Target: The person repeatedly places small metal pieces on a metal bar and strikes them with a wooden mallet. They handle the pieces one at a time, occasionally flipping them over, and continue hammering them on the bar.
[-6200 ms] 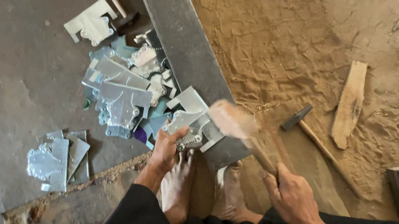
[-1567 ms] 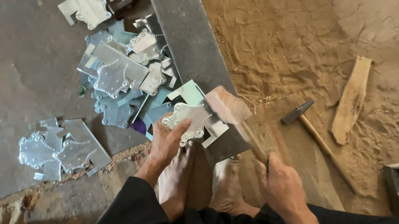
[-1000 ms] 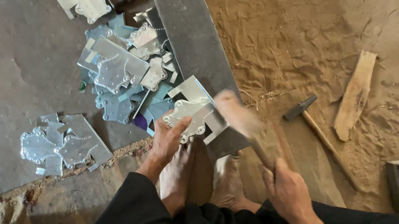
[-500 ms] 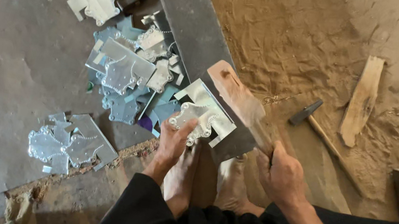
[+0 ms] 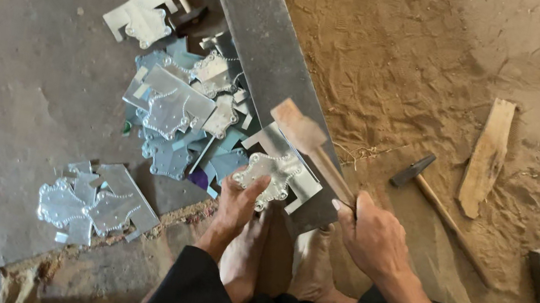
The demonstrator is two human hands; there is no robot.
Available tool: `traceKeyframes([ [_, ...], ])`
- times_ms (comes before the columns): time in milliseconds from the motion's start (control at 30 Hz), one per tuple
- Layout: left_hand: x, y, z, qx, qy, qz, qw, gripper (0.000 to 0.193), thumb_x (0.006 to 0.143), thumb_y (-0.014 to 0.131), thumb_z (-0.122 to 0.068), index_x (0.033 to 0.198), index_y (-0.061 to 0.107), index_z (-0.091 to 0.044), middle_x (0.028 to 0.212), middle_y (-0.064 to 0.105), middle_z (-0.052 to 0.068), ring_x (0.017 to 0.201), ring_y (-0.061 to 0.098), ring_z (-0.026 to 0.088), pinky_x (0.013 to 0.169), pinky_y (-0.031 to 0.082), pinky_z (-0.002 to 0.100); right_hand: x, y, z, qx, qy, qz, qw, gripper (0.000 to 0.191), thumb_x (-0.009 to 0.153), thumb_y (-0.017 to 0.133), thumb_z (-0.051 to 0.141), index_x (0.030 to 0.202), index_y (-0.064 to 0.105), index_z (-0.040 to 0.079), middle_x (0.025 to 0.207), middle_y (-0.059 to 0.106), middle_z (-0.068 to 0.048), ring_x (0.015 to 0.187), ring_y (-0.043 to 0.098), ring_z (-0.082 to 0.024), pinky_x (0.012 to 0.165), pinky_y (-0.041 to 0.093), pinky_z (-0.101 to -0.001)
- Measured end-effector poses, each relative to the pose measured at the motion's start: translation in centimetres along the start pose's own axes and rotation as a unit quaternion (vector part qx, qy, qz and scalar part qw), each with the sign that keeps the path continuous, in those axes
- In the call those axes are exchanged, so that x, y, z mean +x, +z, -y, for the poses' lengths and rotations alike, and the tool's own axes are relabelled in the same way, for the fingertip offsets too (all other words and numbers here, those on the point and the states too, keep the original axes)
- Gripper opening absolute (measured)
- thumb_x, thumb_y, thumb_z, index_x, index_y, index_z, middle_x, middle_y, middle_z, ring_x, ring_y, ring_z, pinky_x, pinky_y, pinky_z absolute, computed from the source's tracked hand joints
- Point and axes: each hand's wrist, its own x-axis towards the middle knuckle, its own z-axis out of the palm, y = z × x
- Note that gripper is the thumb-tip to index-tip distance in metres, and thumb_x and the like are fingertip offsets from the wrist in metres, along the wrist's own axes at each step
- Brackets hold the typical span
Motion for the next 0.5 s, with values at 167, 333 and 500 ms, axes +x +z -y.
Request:
traceKeyframes([
  [167,0.0,0.0,-0.4,-0.015,-0.020,0.010,1.000,0.027,0.091,0.072,-0.020,0.105,0.075,0.002,0.088,0.072,0.002,0.078,0.060,0.011,0.068,0.049,0.028,0.2,-0.1,-0.4,0.009,0.019,0.029,0.999,0.039,0.096,0.058,0.041,0.093,0.056,0.002,0.076,0.067,-0.027,0.078,0.065,-0.050,0.070,0.049,-0.0594],
  [333,0.4,-0.2,0.2,-0.005,-0.013,0.017,1.000,0.026,0.090,0.072,-0.018,0.107,0.075,0.002,0.094,0.076,0.003,0.082,0.063,0.011,0.074,0.053,0.029,0.0,-0.1,-0.7,0.208,-0.040,-0.008,0.977,0.034,0.099,0.056,0.033,0.094,0.063,0.000,0.079,0.065,-0.028,0.076,0.065,-0.046,0.067,0.050,-0.0519],
  [500,0.5,-0.5,1.4,-0.060,-0.043,0.016,0.997,0.026,0.092,0.071,-0.016,0.107,0.075,0.004,0.095,0.075,0.004,0.085,0.063,0.012,0.077,0.052,0.029,0.3,-0.5,-0.6,0.207,-0.010,-0.029,0.978,0.035,0.097,0.057,0.033,0.096,0.064,-0.001,0.082,0.065,-0.029,0.078,0.067,-0.045,0.067,0.050,-0.0494],
])
